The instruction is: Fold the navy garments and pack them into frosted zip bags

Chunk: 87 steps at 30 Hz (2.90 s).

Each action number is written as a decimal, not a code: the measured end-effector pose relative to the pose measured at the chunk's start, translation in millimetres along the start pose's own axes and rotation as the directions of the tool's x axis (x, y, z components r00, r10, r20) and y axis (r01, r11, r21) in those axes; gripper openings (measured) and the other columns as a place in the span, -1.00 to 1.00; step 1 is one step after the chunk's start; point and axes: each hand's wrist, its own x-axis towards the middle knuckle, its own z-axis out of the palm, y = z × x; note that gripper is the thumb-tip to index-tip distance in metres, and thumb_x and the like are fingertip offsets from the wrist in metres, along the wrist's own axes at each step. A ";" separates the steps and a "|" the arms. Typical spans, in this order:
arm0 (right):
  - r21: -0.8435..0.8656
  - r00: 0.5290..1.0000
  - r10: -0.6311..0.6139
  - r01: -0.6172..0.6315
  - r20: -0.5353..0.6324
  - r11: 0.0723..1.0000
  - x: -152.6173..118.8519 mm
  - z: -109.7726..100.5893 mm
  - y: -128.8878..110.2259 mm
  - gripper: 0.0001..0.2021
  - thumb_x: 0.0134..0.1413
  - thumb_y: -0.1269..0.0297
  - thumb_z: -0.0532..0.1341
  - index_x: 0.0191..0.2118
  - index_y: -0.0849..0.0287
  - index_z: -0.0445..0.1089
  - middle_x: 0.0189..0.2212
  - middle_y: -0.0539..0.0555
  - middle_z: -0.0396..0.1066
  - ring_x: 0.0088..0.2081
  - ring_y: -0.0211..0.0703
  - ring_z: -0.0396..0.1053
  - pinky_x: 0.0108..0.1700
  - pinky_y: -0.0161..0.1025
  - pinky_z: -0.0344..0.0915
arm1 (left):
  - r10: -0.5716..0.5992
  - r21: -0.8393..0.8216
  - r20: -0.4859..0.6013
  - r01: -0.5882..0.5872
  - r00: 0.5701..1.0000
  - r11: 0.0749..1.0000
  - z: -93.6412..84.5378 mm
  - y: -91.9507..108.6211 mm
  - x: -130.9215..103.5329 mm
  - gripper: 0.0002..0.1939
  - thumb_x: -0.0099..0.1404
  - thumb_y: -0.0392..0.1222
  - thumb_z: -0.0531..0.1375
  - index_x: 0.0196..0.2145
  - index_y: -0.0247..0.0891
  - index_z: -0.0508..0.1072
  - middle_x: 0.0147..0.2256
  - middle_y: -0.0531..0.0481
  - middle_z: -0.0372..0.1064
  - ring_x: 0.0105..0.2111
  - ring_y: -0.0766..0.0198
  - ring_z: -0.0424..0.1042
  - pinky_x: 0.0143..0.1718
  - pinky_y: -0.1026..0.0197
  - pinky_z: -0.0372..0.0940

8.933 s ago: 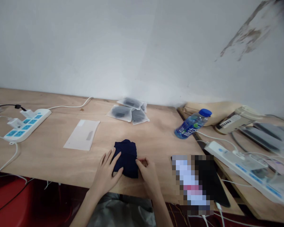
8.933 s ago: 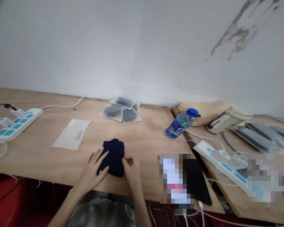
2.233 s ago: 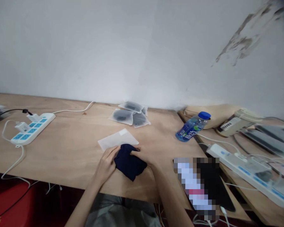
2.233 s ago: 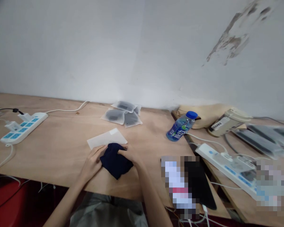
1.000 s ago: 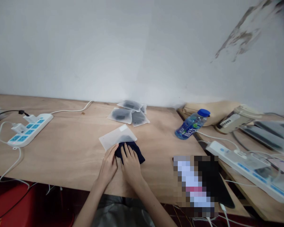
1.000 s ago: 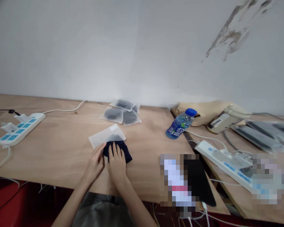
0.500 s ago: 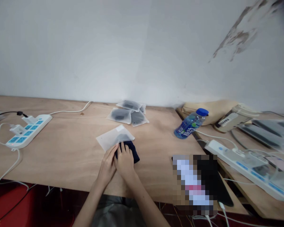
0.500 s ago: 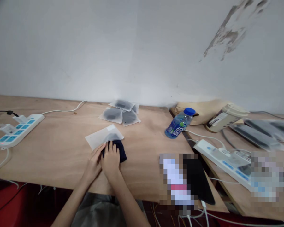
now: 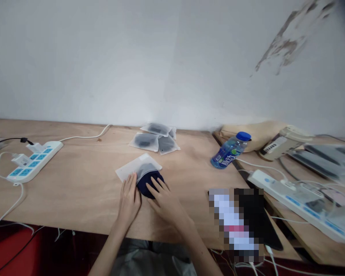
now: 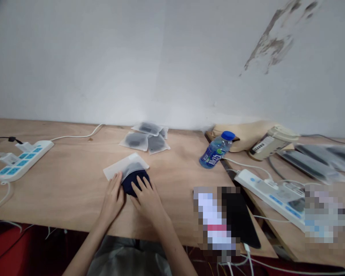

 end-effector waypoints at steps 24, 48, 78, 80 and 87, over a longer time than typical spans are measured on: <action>-0.071 0.997 0.035 -0.040 -0.066 0.997 4.4 19.3 -6.7 -0.47 0.21 0.37 0.06 0.30 0.11 0.16 0.35 0.22 0.00 0.33 0.17 -0.01 0.24 0.18 0.11 | -0.106 -0.053 -0.017 0.105 0.994 0.993 1.2 -7.2 1.8 -0.47 0.39 -0.37 -0.11 0.26 -0.10 0.22 0.30 -0.10 0.09 0.34 0.10 -0.02 0.29 -0.27 -0.05; 0.096 0.999 -0.025 0.021 0.045 0.995 -41.7 17.3 -5.6 -0.17 -0.14 0.69 -0.04 0.35 0.22 0.04 0.30 0.21 0.13 0.31 -0.04 0.08 0.25 -0.04 0.22 | -0.092 0.030 0.102 0.089 0.991 0.996 -20.3 12.6 -21.8 -0.45 0.41 -0.34 -0.10 0.32 -0.13 0.09 0.31 -0.12 0.07 0.30 0.09 0.08 0.26 -0.18 0.11; -0.078 0.994 0.001 0.008 0.108 0.997 11.9 47.4 -39.6 -0.56 0.18 0.46 0.11 0.19 0.26 0.32 0.11 0.32 0.37 0.15 0.08 0.29 0.14 0.04 0.26 | 0.041 0.104 0.205 -0.064 0.978 0.992 -20.8 34.1 -28.2 -0.14 0.15 -0.60 -0.11 0.37 -0.11 -0.04 0.29 -0.03 0.12 0.27 0.17 0.16 0.21 0.00 0.26; -0.030 0.996 0.027 -0.024 0.086 0.999 13.5 43.7 -45.5 -0.51 0.15 0.51 0.09 0.22 0.25 0.28 0.14 0.31 0.34 0.18 0.08 0.25 0.14 0.06 0.26 | 0.022 0.094 0.186 -0.041 0.982 0.995 -24.7 29.7 -23.9 -0.18 0.18 -0.57 -0.09 0.36 -0.13 0.00 0.27 -0.05 0.16 0.25 0.19 0.18 0.21 0.01 0.25; 0.284 0.995 0.089 -0.072 -0.046 0.956 -28.4 -4.7 -20.2 -0.34 -0.03 0.63 -0.01 0.23 0.14 0.23 0.20 0.15 0.29 0.15 -0.09 0.30 0.14 -0.12 0.30 | -0.051 0.271 0.083 0.026 0.995 0.962 -55.5 -14.9 -26.3 -0.44 0.34 -0.36 -0.02 0.28 -0.21 0.18 0.26 -0.20 0.16 0.26 -0.02 0.15 0.20 -0.19 0.20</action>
